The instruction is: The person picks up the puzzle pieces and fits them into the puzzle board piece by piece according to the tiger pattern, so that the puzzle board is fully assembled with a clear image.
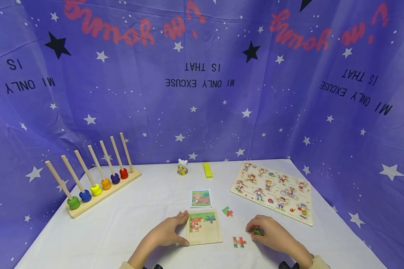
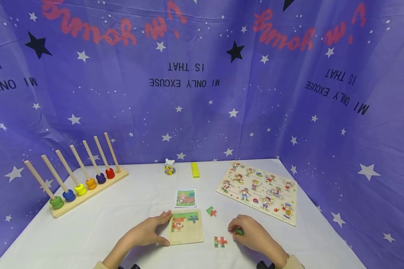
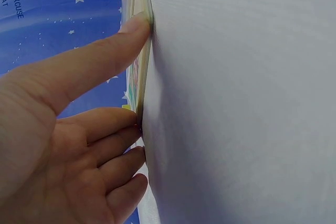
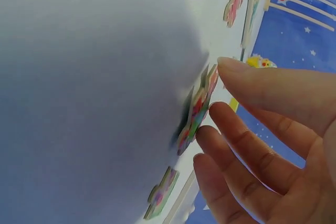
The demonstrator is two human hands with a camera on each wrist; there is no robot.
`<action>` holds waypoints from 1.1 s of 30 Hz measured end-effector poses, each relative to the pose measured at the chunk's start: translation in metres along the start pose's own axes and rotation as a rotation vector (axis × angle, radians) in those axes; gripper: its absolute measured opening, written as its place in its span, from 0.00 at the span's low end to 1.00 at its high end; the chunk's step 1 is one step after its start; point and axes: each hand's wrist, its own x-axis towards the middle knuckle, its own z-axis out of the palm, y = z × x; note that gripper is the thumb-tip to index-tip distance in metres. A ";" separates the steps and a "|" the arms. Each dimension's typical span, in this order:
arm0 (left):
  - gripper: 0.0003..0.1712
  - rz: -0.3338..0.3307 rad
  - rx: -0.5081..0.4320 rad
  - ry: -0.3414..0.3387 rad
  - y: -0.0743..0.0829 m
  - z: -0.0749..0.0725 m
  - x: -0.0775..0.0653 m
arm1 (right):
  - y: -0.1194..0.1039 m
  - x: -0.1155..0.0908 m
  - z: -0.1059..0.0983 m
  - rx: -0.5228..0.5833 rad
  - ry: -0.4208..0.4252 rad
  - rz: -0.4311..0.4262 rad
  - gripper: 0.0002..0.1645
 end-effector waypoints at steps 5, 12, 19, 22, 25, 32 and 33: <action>0.54 -0.002 0.007 0.000 -0.001 0.000 0.000 | 0.002 -0.004 0.000 0.011 0.008 -0.001 0.10; 0.54 0.004 0.004 0.002 -0.001 0.000 0.000 | 0.003 -0.009 -0.002 0.047 -0.010 0.038 0.09; 0.54 0.000 0.001 -0.002 -0.001 0.000 0.001 | 0.005 -0.010 -0.006 0.074 -0.022 0.047 0.09; 0.54 0.001 -0.001 -0.002 -0.001 0.000 0.001 | 0.009 -0.008 -0.007 0.068 -0.023 0.049 0.10; 0.54 0.003 -0.002 0.000 -0.001 0.001 0.000 | 0.012 -0.006 -0.008 0.049 -0.023 0.051 0.10; 0.54 0.007 -0.004 -0.001 -0.002 0.001 0.001 | 0.016 0.000 -0.009 0.031 -0.012 0.027 0.10; 0.54 0.006 -0.005 -0.001 -0.002 0.001 0.001 | 0.016 0.001 -0.009 0.032 -0.010 0.021 0.10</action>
